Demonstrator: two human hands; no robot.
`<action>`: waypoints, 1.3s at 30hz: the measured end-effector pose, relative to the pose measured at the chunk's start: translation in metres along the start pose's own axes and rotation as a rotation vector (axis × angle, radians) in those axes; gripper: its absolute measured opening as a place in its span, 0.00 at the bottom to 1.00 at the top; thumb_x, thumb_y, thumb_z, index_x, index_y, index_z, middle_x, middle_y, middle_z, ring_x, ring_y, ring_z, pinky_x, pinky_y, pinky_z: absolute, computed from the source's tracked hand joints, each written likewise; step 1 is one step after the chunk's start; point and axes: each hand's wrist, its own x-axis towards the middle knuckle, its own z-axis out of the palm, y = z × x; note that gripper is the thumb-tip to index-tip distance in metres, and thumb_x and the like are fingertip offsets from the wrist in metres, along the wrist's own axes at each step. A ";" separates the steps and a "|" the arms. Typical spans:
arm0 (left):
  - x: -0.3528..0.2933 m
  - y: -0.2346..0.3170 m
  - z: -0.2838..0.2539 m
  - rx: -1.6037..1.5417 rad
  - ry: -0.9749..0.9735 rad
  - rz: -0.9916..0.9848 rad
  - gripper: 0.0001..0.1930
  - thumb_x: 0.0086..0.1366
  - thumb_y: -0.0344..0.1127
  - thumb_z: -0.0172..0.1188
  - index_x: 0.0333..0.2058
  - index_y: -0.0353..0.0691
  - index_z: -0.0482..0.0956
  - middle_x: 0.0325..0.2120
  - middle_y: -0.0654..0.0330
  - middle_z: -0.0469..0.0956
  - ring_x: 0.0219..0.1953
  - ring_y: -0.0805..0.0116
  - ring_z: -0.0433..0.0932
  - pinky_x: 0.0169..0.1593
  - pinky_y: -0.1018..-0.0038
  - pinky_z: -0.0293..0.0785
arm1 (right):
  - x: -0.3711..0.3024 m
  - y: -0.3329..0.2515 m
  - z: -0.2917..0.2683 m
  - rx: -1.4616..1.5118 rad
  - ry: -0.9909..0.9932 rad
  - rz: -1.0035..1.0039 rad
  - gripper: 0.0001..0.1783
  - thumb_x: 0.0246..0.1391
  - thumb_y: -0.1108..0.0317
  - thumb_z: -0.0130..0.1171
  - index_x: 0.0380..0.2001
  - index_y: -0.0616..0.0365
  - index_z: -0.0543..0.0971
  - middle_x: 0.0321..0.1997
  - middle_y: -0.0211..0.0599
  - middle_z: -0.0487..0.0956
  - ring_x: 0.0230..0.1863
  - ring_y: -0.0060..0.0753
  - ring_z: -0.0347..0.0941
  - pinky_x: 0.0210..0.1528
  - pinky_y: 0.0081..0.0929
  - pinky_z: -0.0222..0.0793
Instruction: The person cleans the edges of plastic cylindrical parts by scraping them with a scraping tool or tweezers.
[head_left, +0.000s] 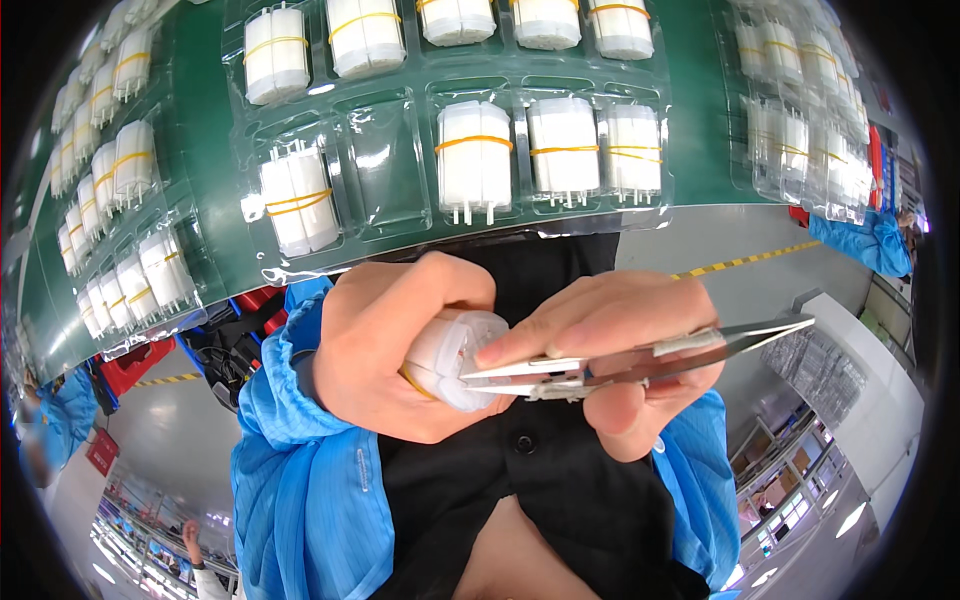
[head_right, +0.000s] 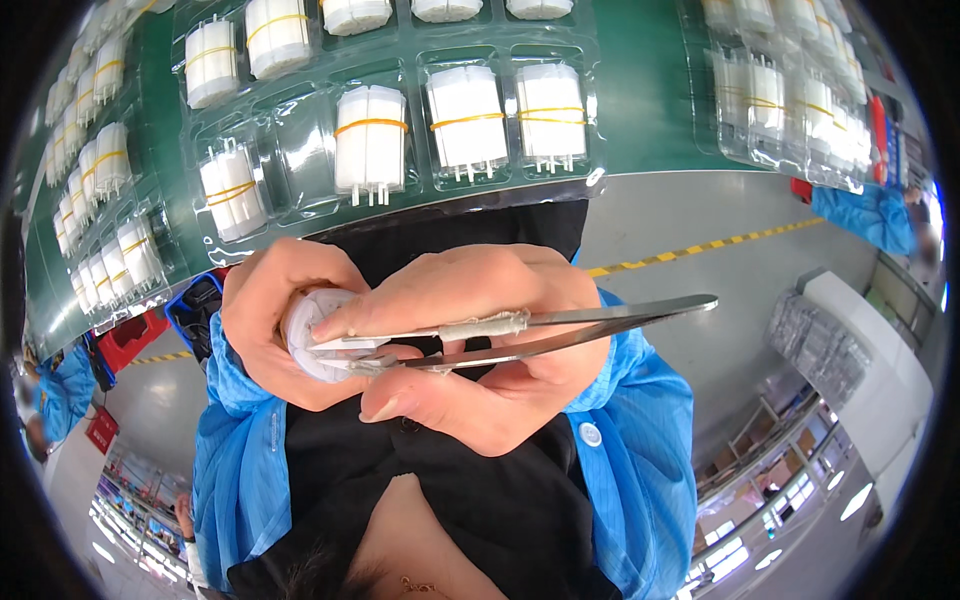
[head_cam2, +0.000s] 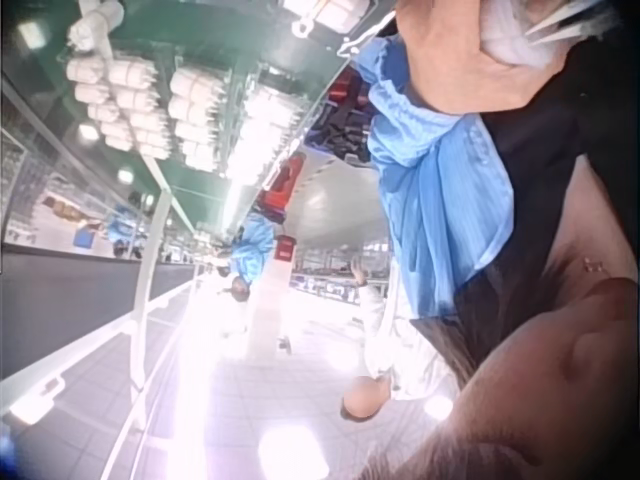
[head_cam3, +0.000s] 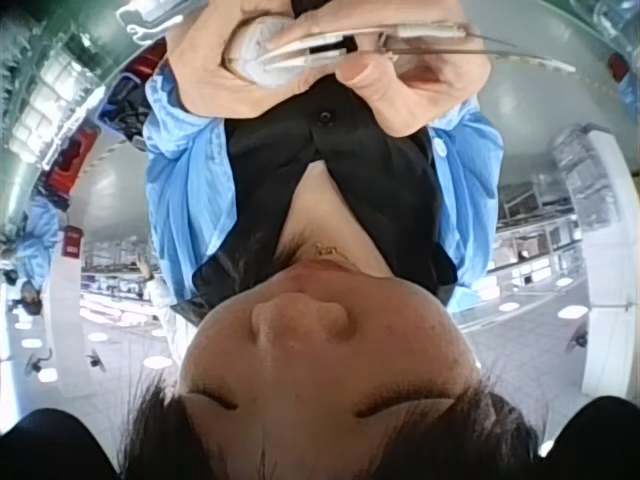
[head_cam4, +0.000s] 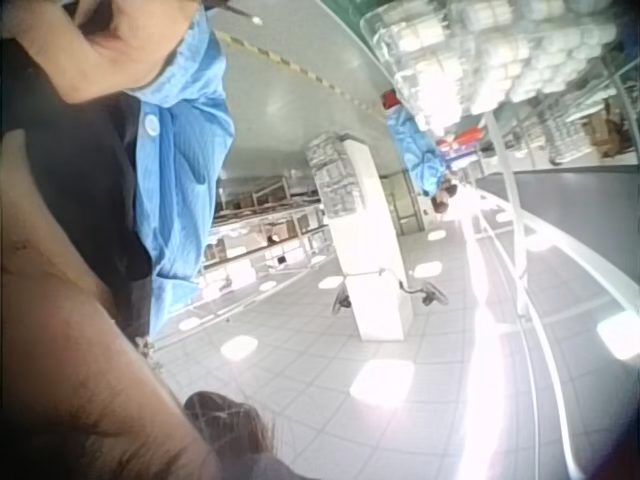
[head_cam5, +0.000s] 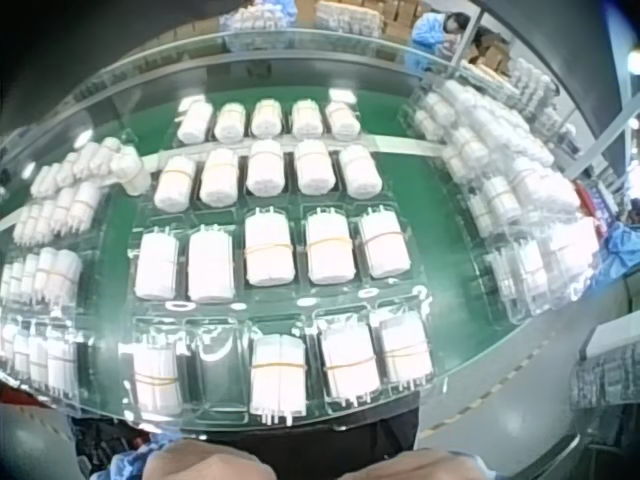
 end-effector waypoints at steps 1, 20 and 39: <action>0.001 -0.001 0.000 -0.001 -0.001 0.000 0.20 0.40 0.34 0.73 0.29 0.35 0.71 0.18 0.59 0.73 0.16 0.63 0.73 0.18 0.76 0.66 | -0.001 0.001 0.000 -0.013 0.005 -0.029 0.19 0.55 0.60 0.56 0.36 0.69 0.68 0.27 0.59 0.77 0.26 0.45 0.79 0.27 0.34 0.77; 0.005 0.002 -0.004 -0.077 -0.132 -0.064 0.15 0.39 0.30 0.70 0.26 0.35 0.74 0.17 0.57 0.74 0.17 0.60 0.75 0.19 0.74 0.69 | 0.006 0.012 -0.009 -0.058 -0.130 -0.185 0.24 0.54 0.54 0.57 0.38 0.70 0.69 0.32 0.59 0.78 0.28 0.44 0.78 0.30 0.33 0.76; 0.002 0.003 0.000 -0.074 -0.053 -0.073 0.19 0.40 0.32 0.72 0.31 0.33 0.75 0.21 0.55 0.77 0.21 0.60 0.78 0.24 0.76 0.72 | 0.002 0.013 -0.018 0.015 -0.129 -0.069 0.24 0.52 0.59 0.60 0.39 0.73 0.69 0.32 0.63 0.77 0.30 0.49 0.79 0.28 0.34 0.77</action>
